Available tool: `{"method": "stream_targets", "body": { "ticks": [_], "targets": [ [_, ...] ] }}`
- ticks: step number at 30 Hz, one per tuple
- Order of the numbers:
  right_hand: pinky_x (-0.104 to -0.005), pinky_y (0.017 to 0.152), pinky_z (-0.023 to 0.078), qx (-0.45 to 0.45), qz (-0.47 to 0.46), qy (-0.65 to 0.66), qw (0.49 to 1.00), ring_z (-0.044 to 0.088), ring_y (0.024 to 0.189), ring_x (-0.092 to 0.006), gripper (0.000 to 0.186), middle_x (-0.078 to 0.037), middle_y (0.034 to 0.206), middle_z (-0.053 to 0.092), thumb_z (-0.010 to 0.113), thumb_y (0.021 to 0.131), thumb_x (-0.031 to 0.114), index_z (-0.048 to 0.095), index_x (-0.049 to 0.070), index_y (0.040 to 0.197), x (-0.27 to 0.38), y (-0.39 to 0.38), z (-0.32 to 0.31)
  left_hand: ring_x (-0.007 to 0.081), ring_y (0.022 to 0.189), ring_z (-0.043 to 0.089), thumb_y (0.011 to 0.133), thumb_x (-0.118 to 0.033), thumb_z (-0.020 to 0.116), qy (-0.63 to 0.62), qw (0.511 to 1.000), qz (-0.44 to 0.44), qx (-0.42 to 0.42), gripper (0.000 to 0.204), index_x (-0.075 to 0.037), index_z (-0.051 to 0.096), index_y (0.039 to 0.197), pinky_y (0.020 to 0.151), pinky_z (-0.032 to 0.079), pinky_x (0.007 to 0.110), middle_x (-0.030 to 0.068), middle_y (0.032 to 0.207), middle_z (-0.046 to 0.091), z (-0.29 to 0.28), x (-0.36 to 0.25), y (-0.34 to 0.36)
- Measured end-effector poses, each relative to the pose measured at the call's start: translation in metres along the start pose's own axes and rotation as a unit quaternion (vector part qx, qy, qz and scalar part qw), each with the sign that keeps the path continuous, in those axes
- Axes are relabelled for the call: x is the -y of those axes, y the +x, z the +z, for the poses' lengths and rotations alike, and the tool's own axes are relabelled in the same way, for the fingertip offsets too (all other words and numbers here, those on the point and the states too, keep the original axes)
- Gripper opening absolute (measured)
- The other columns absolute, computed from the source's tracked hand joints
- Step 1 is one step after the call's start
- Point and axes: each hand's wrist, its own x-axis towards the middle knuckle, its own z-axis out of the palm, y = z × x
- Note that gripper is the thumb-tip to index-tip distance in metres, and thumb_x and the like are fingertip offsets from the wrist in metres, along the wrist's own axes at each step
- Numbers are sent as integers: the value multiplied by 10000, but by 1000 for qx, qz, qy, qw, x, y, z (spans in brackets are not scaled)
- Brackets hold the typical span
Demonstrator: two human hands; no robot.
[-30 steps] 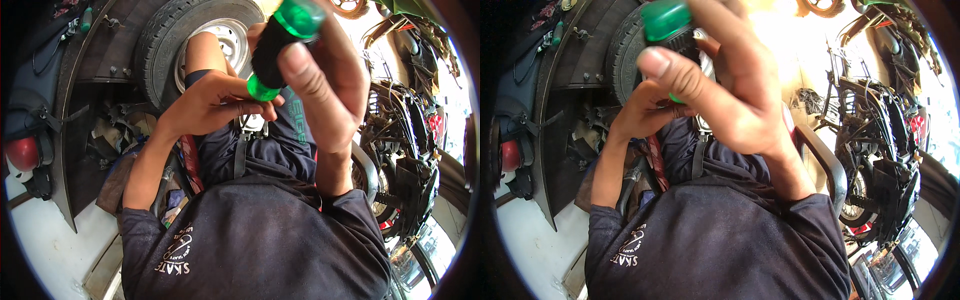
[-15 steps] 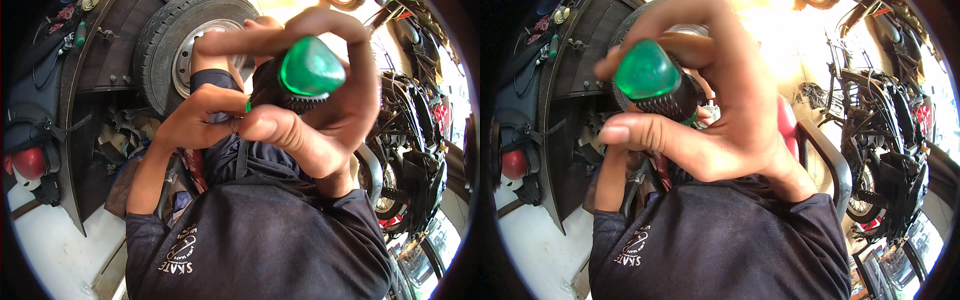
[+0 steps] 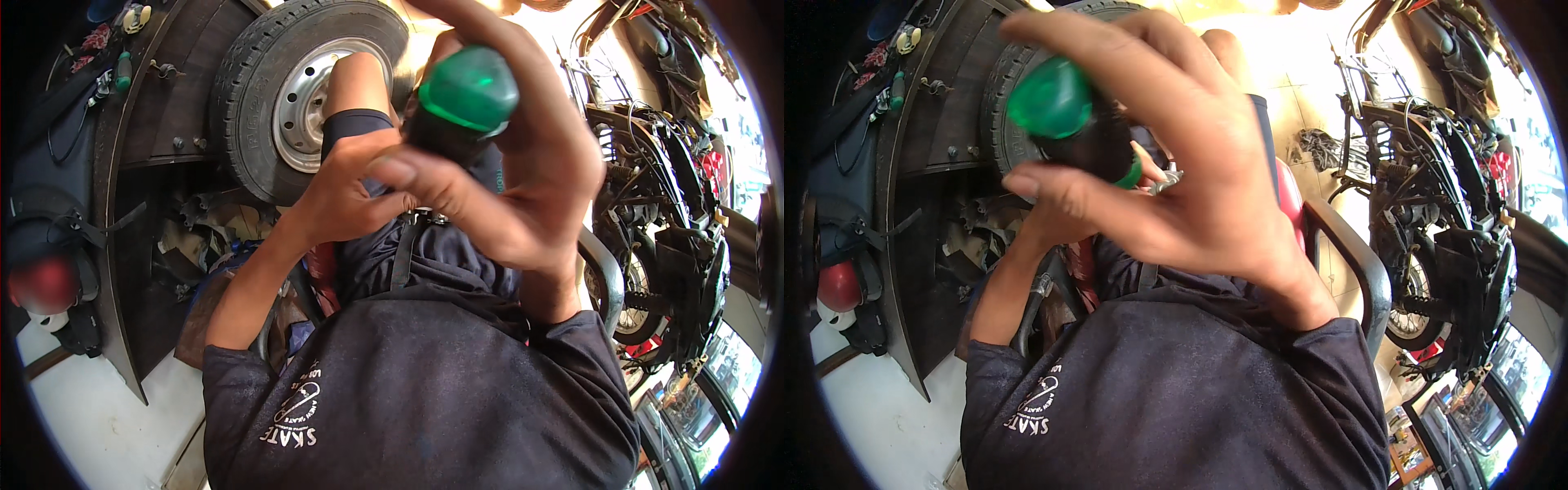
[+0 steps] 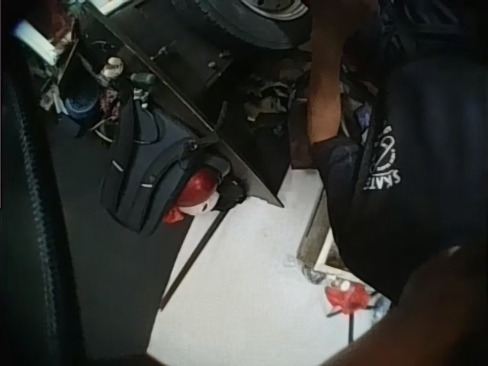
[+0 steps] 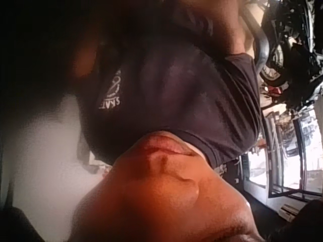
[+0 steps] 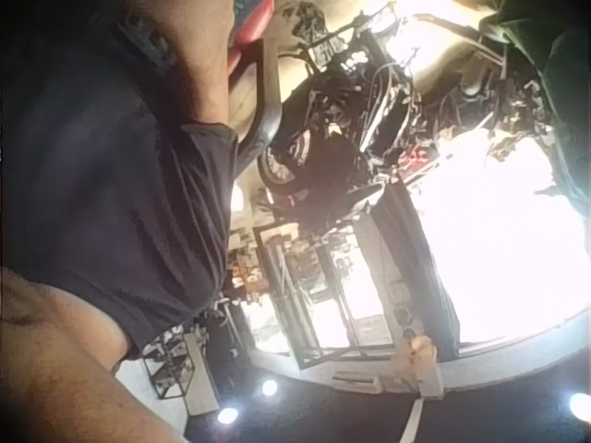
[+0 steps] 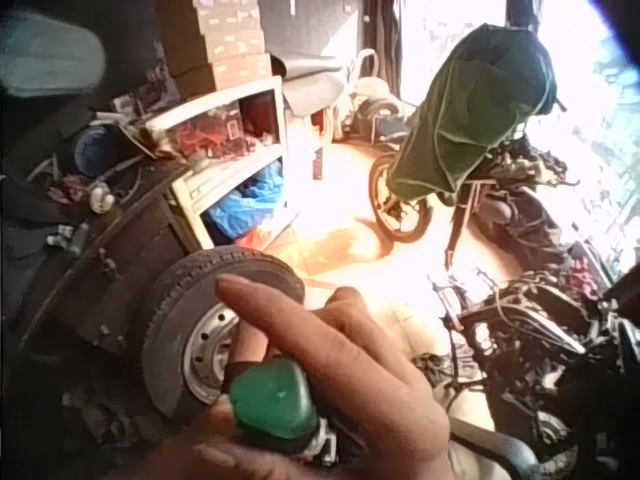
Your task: Disassembling and inspecting a motorcycle carburetor using a screwdriver.
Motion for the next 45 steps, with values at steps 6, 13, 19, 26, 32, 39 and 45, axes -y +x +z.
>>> {"method": "stream_targets", "body": {
  "ticks": [6,13,19,26,32,39,45],
  "targets": [
    [-349,757,554,-118,-21,-14,993,688,863,-255,688,-203,1024,671,747,943,241,445,-122,1443,8,6,-38,200,973,746,935,42,700,-124,988,-11,94,270,53,703,1204,878,590,297,145,1066,769,-2,-3,23],
    [-343,730,556,-210,-31,-17,977,689,831,-249,699,-196,992,674,761,935,259,457,-129,1431,-4,19,-61,205,1069,726,970,93,625,-150,981,-36,116,260,62,697,1218,961,591,309,141,1129,743,22,28,60],
    [-338,706,557,-223,-29,-15,974,690,803,-243,709,-191,964,677,773,929,274,467,-135,1421,-14,20,-57,195,1048,725,968,89,625,-172,978,-39,108,256,60,697,1212,935,588,298,132,1111,742,33,44,58],
    [-332,679,559,-227,-29,-16,973,691,770,-237,721,-185,932,681,786,921,291,480,-143,1409,-16,20,-49,180,1028,724,968,86,626,-184,977,-59,91,231,68,704,1185,924,581,291,125,1068,750,36,51,54],
    [-326,655,561,-227,-38,-15,973,693,742,-231,733,-179,904,684,798,914,306,490,-149,1398,-16,22,-51,186,1011,738,966,81,639,-169,981,-54,77,224,75,705,1180,904,594,287,137,1076,755,37,51,54],
    [-338,664,574,-118,-85,62,987,708,776,-250,836,-205,916,693,797,920,304,400,-185,1469,-24,22,-74,190,1021,745,957,94,641,-176,978,-79,85,227,70,713,1171,913,602,290,139,1072,762,37,49,55],
    [-402,702,588,13,-178,171,969,678,718,-273,875,-192,870,661,759,950,287,295,-175,1530,-50,35,-97,202,1028,745,954,122,618,-182,978,-49,93,226,75,716,1152,934,610,302,150,1071,760,37,48,54]
  ]
}}
